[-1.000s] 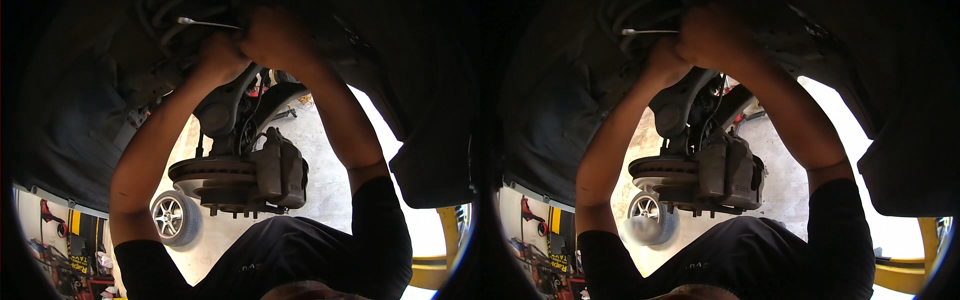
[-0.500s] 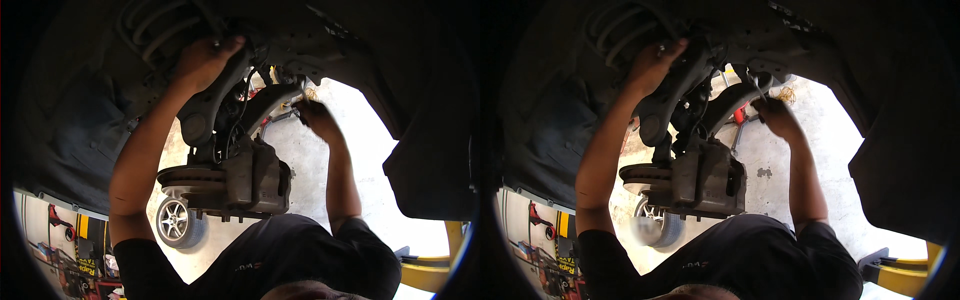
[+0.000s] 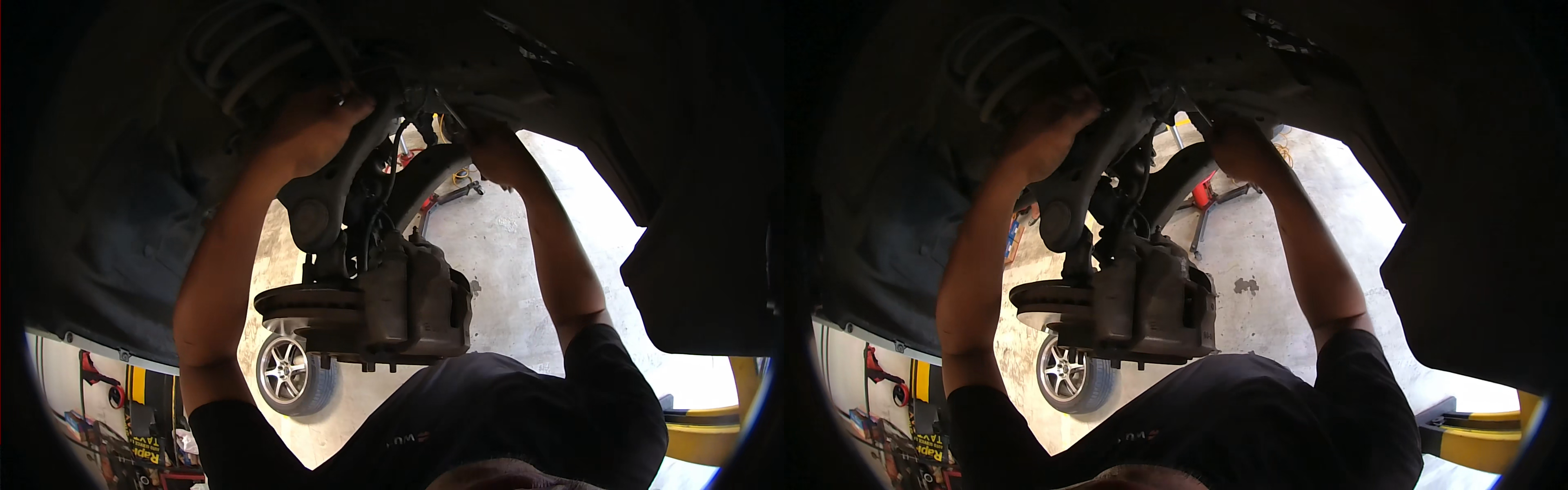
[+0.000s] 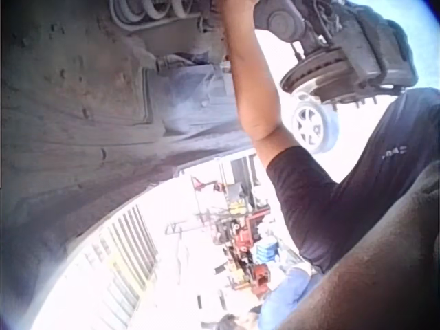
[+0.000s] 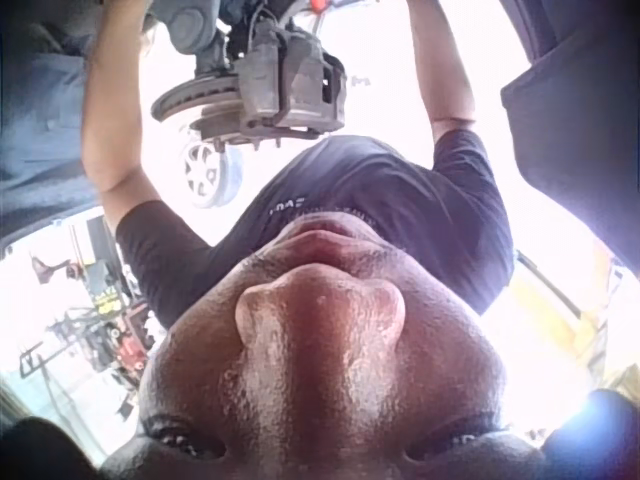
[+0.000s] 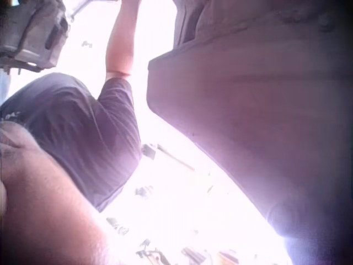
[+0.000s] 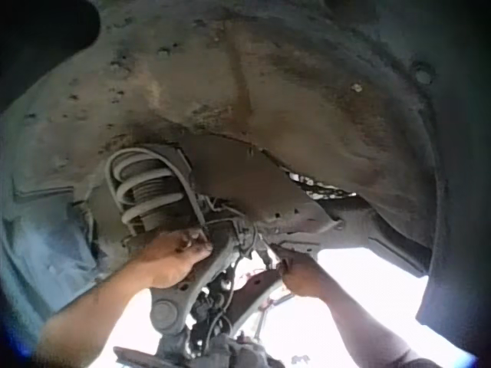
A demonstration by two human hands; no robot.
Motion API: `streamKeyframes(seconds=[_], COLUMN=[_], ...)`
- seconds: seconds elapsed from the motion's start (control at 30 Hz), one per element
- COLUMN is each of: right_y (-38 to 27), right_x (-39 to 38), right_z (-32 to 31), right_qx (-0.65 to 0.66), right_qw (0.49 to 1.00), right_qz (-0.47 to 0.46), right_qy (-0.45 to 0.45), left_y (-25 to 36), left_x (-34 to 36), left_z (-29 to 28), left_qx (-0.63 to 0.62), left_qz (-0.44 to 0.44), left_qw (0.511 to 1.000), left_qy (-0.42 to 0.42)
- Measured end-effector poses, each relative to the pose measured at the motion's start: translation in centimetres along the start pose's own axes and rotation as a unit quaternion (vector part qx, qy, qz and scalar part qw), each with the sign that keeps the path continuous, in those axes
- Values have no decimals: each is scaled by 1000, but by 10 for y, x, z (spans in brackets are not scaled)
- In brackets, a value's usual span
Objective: Using a wrench to tighten or loosen bolts on a vehicle's suspension assembly.
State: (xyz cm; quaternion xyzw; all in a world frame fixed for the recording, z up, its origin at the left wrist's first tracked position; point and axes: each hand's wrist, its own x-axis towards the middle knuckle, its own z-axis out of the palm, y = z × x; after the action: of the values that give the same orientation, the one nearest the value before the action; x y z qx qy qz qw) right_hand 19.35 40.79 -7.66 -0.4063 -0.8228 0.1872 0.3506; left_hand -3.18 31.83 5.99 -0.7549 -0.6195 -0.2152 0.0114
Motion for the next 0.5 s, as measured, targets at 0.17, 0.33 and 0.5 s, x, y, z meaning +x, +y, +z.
streamKeyframes(seconds=[0.17,0.33,0.5], right_y=[3,-15,-50], right_x=[22,49,60], right_z=[15,-8,-28], right_qx=[-20,-192,-32], right_qw=[981,972,995], right_qz=[-143,-129,-77], right_qy=[127,-40,-58], left_y=[1,-21,-21], left_x=[-1,5,2], left_z=[9,1,4], left_qx=[75,66,20], left_qz=[15,90,95], left_qw=[996,994,994], left_qy=[44,6,46])
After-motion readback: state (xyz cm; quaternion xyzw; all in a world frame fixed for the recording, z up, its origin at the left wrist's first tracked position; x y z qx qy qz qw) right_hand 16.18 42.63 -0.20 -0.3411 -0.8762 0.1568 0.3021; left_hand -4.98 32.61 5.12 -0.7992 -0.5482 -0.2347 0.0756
